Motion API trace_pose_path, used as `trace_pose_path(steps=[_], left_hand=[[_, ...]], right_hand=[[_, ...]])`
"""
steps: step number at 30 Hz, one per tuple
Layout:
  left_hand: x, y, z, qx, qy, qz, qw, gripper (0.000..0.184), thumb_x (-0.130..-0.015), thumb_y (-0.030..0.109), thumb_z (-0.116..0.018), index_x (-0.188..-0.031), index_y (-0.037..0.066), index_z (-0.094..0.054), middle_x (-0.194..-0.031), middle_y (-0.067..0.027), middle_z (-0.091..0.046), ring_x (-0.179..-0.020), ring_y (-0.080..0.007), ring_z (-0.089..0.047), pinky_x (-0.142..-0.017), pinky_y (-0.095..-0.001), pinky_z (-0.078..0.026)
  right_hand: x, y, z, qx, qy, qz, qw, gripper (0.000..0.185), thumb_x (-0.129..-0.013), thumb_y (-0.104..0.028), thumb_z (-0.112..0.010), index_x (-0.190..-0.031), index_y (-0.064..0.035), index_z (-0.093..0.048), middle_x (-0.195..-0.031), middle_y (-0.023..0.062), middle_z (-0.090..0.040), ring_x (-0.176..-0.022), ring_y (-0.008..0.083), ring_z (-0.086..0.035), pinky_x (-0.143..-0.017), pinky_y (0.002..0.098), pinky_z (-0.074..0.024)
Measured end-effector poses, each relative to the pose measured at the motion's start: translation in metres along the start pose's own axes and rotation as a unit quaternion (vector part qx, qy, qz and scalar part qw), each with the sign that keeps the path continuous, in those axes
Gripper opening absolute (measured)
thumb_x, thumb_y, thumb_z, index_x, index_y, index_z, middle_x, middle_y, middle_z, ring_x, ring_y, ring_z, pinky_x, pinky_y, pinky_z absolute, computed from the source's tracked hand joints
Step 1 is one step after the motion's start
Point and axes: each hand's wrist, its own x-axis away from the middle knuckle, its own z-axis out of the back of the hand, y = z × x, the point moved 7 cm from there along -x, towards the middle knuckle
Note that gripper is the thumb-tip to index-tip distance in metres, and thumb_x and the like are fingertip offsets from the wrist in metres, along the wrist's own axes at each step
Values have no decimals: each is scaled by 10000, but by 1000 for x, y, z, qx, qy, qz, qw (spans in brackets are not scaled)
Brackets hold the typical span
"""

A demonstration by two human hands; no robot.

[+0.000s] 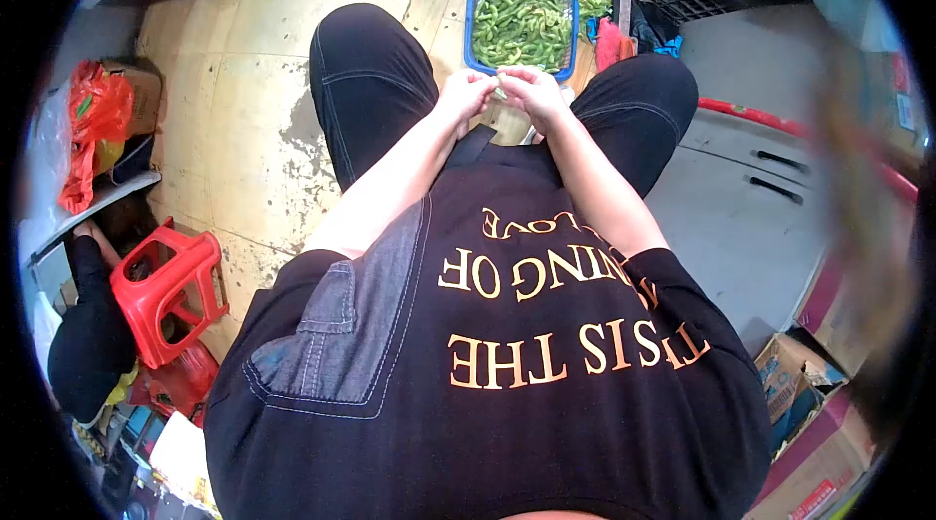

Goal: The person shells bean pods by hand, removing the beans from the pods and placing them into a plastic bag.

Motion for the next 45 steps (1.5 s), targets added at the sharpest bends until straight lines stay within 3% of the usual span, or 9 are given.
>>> trace_pose_path(steps=[4,8,15,24,29,36,37,41,45], left_hand=[[10,9,-4,19,-16,2,1000,87,-815,149,-568,-760,86,-543,-594,44,-473,-463,-36,-420,-420,-158,-341],[11,11,-6,44,-22,-5,999,74,-821,151,-567,-797,85,-541,-595,49,-460,-455,-34,-407,-421,-156,-337],[10,5,-9,74,-46,14,996,45,-837,120,-539,-830,76,-539,-629,45,-473,-505,-36,-428,-438,-158,-369],[21,7,-14,114,-16,4,993,83,-826,64,-504,-905,88,-496,-644,21,-496,-496,-52,-441,-421,-172,-382],[39,12,-26,88,-21,16,996,80,-826,72,-515,-904,81,-500,-659,19,-501,-499,-53,-444,-417,-173,-377],[26,8,-27,125,-63,82,987,253,-840,273,-560,-1050,133,-545,-679,13,-552,-518,-60,-485,-445,-171,-398],[23,4,-26,99,-45,89,990,205,-827,295,-575,-951,132,-562,-665,26,-538,-524,-53,-462,-437,-180,-382],[17,-12,-26,48,-38,136,989,222,-829,282,-567,-985,126,-547,-724,13,-516,-575,-78,-444,-465,-196,-393],[23,-9,-29,26,-40,144,988,232,-850,288,-543,-1006,116,-541,-726,16,-519,-580,-82,-474,-493,-209,-435]], right_hand=[[5,-9,14,-161,81,1,984,233,-805,-51,-457,-1031,5,-469,-784,83,-561,-693,188,-580,-603,314,-502],[0,-1,16,-97,41,-23,994,320,-742,-46,-408,-1051,5,-472,-683,44,-505,-579,146,-504,-552,308,-481],[13,10,1,-66,-74,-101,990,330,-784,-59,-441,-1104,-11,-506,-781,42,-549,-687,156,-561,-654,297,-495],[39,-12,-6,-130,-159,-54,977,320,-805,-59,-583,-1115,-31,-506,-916,68,-613,-785,135,-600,-741,262,-497],[36,-9,2,-114,-143,-24,983,183,-816,-143,-607,-981,-70,-577,-843,14,-608,-736,86,-579,-689,243,-496],[17,-14,27,-215,8,-3,977,120,-804,-147,-617,-889,-74,-574,-743,6,-578,-656,102,-563,-611,246,-488],[13,-14,33,-235,46,0,971,131,-795,-146,-626,-887,-69,-574,-736,11,-577,-646,111,-565,-599,255,-493],[-25,-54,77,-438,139,135,878,106,-827,-136,-589,-886,-50,-567,-681,30,-576,-612,114,-558,-547,244,-476],[-43,-82,123,-476,227,192,827,116,-872,-156,-518,-904,-56,-569,-684,35,-584,-586,115,-552,-521,232,-462]])
